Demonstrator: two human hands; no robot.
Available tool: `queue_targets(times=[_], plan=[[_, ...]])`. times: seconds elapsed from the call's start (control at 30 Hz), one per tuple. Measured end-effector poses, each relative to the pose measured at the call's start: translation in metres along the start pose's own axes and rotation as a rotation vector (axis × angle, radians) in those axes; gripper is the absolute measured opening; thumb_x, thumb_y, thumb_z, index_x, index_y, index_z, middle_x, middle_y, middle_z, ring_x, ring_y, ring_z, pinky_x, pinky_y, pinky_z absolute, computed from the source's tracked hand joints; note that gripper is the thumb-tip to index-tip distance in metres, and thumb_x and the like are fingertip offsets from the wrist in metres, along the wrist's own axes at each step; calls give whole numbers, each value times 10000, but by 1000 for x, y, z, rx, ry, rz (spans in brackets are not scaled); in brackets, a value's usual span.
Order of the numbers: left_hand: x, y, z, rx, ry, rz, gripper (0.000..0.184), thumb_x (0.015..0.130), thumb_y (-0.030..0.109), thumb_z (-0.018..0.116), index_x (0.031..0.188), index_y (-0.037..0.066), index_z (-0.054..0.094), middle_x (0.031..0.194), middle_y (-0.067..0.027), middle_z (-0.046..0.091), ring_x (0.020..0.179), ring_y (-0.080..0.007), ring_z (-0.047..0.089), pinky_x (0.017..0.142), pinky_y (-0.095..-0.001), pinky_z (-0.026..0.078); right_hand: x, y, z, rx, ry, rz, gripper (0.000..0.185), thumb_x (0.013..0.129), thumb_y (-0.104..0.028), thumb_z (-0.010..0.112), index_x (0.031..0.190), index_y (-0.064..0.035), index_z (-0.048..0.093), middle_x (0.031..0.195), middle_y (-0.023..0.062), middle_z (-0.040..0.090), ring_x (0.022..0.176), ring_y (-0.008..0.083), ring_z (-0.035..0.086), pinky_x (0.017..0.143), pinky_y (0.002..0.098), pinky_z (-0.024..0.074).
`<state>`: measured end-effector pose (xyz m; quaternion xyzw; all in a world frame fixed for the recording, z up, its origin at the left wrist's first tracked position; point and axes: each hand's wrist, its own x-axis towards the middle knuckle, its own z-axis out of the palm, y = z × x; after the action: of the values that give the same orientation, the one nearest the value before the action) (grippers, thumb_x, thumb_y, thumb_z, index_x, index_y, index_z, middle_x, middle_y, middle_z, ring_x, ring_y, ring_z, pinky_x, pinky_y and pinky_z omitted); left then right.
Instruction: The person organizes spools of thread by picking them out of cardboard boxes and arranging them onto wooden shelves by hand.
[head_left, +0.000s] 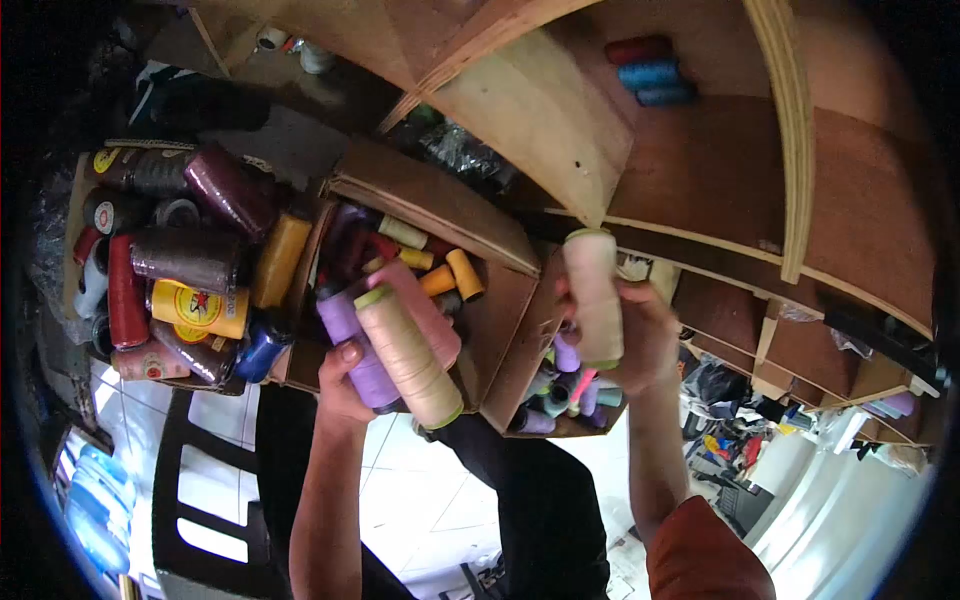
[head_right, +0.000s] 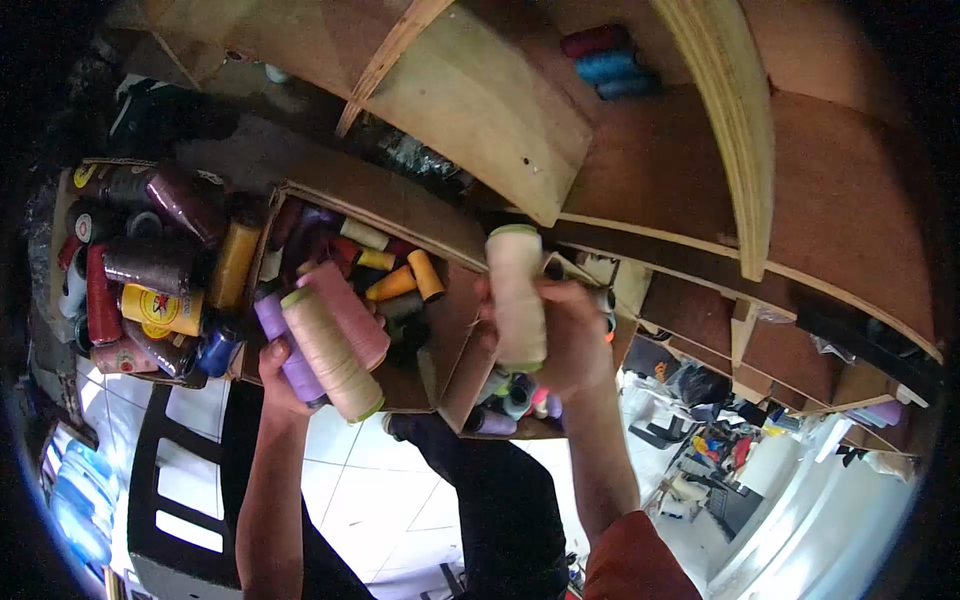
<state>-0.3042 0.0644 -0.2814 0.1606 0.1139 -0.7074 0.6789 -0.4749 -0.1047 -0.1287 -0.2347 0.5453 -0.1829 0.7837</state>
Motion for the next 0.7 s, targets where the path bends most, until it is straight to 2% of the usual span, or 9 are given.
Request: queue_targets(times=[0.07,0.1,0.23,0.4,0.5,0.57,0.63,0.67,0.7], plan=[[1,-1,2,-40,-29,6,930,636,446,683,1365,16,298,1260,-244,467,1168,-383,488,1008,-479,396,3,-29,6,-228,0,-141,602,829,-298,525,1278,75,379,1140,199,551,909,215,589,744,347,528],[1,0,5,-74,-39,13,908,633,414,691,1354,9,314,1249,-242,478,1151,-384,502,997,-473,407,8,-44,3,-285,40,-124,562,851,-281,554,1262,74,410,1121,189,572,908,199,604,773,327,527],[0,-4,0,-151,-25,-24,887,626,383,706,1335,-5,341,1249,-239,485,1144,-372,511,998,-467,405,64,-103,-26,-689,149,-217,498,850,-305,633,1176,53,517,1013,126,629,856,179,627,776,277,517],[-3,-8,2,-139,-44,-47,854,638,366,701,1325,-11,362,1267,-224,481,1153,-345,507,1007,-451,393,134,-176,-25,-880,242,-596,399,829,-243,653,1161,-37,573,1080,96,602,982,188,591,817,264,508],[-2,-9,-1,-118,-42,-55,847,639,357,699,1320,-20,365,1262,-220,487,1141,-336,517,1002,-443,398,173,-211,-14,-932,297,-701,327,832,-233,639,1111,-64,615,1109,68,590,1018,171,569,841,270,504],[0,-8,2,-114,-33,-67,844,639,353,698,1317,-25,367,1257,-218,491,1135,-331,521,1000,-439,399,202,-239,-10,-1043,338,-660,370,834,-297,634,1108,-50,607,1122,83,593,1027,195,573,844,310,503],[3,-6,0,-134,-41,-75,819,642,333,695,1307,-25,378,1254,-217,493,1135,-331,522,1001,-438,398,237,-273,-20,-1626,464,-858,436,829,-372,628,1116,-45,595,1138,105,592,1042,230,572,855,352,493],[3,-5,3,-137,-29,-74,813,642,326,695,1306,-22,381,1252,-217,495,1134,-331,523,1001,-438,399,259,-294,-34,-2160,560,-1072,476,823,-414,624,1125,-48,587,1147,120,590,1052,252,569,864,373,483],[3,-4,4,-137,-17,-73,807,641,319,695,1304,-19,383,1250,-216,497,1133,-330,524,1000,-439,399,265,-299,-37,-2217,535,-1208,517,814,-454,617,1140,-55,576,1151,139,585,1065,281,558,881,390,464]])
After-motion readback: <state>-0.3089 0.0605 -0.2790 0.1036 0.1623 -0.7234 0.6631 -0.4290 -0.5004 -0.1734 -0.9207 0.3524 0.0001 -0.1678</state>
